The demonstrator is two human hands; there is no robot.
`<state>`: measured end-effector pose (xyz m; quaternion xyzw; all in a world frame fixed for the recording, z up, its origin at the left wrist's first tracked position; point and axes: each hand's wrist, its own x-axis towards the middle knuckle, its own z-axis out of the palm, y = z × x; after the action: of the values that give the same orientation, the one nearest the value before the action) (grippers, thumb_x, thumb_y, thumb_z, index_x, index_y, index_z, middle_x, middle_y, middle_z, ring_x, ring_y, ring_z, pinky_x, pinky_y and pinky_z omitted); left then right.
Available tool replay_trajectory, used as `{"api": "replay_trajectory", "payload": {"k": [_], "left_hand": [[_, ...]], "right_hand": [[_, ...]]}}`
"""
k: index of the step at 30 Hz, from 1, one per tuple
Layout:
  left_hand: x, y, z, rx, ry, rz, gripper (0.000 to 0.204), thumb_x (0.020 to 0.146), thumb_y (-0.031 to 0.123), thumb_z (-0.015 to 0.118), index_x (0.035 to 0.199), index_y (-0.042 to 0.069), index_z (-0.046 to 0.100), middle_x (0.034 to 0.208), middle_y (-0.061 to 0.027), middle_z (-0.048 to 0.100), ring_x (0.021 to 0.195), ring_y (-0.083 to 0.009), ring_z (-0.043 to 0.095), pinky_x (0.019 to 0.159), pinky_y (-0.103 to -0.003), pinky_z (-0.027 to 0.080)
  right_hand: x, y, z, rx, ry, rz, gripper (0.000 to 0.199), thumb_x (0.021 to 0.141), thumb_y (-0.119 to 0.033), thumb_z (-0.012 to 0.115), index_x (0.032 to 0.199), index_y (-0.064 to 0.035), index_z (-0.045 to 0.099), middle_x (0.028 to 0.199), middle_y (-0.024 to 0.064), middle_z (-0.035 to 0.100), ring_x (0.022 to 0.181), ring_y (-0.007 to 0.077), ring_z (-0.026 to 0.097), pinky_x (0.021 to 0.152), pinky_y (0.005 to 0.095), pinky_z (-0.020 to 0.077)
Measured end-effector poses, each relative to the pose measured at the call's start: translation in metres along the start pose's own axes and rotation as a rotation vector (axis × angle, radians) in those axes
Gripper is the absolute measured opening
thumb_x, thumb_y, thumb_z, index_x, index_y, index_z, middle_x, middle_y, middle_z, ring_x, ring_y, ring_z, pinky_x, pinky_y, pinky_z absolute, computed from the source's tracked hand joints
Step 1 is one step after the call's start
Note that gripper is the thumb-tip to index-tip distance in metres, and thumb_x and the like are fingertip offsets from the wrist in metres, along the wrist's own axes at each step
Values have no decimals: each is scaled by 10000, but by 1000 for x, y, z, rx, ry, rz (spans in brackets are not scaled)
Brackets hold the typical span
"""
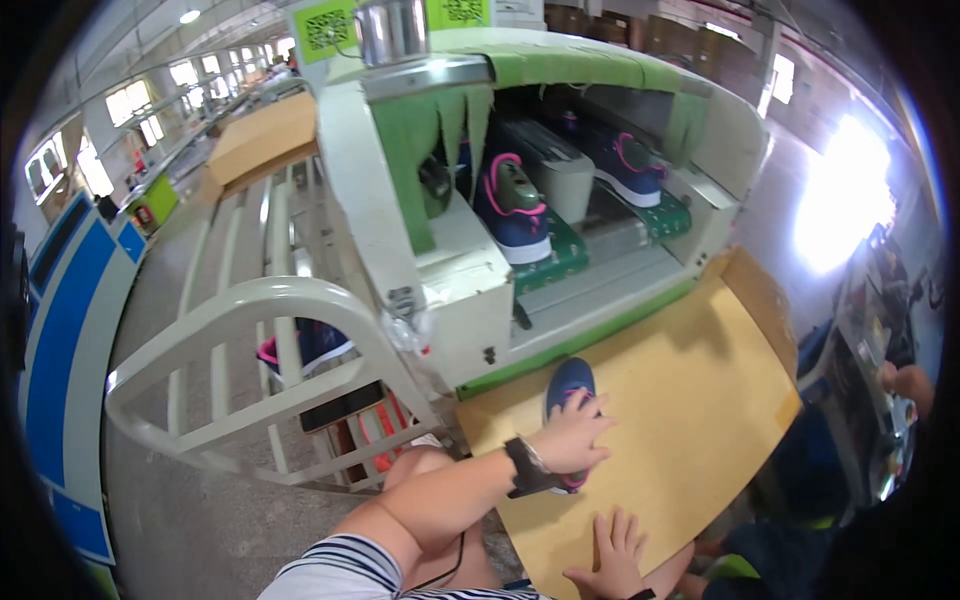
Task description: Inspecting and sorting finished shoes from a production machine onto a table.
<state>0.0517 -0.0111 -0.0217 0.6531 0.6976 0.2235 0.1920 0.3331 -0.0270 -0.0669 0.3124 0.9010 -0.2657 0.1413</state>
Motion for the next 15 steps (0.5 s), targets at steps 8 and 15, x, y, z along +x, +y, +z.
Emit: {"api": "replay_trajectory", "payload": {"k": [8, 15], "left_hand": [[3, -10, 3, 11, -46, -17, 620, 846, 346, 700, 1390, 122, 508, 1477, -184, 383, 1389, -478, 292, 1011, -633, 381], [1, -9, 3, 12, -38, -4, 605, 855, 354, 692, 1386, 128, 514, 1466, -164, 396, 1387, -459, 303, 1004, -610, 393]], "right_hand": [[4, -11, -1, 56, 0, 74, 1329, 584, -762, 752, 1565, -88, 159, 1598, 316, -24, 1447, 549, -111, 1080, 732, -26], [4, -7, 6, 61, 29, 58, 1331, 580, -757, 760, 1568, -96, 160, 1599, 313, -33, 1443, 552, -120, 1073, 741, -18]]}}
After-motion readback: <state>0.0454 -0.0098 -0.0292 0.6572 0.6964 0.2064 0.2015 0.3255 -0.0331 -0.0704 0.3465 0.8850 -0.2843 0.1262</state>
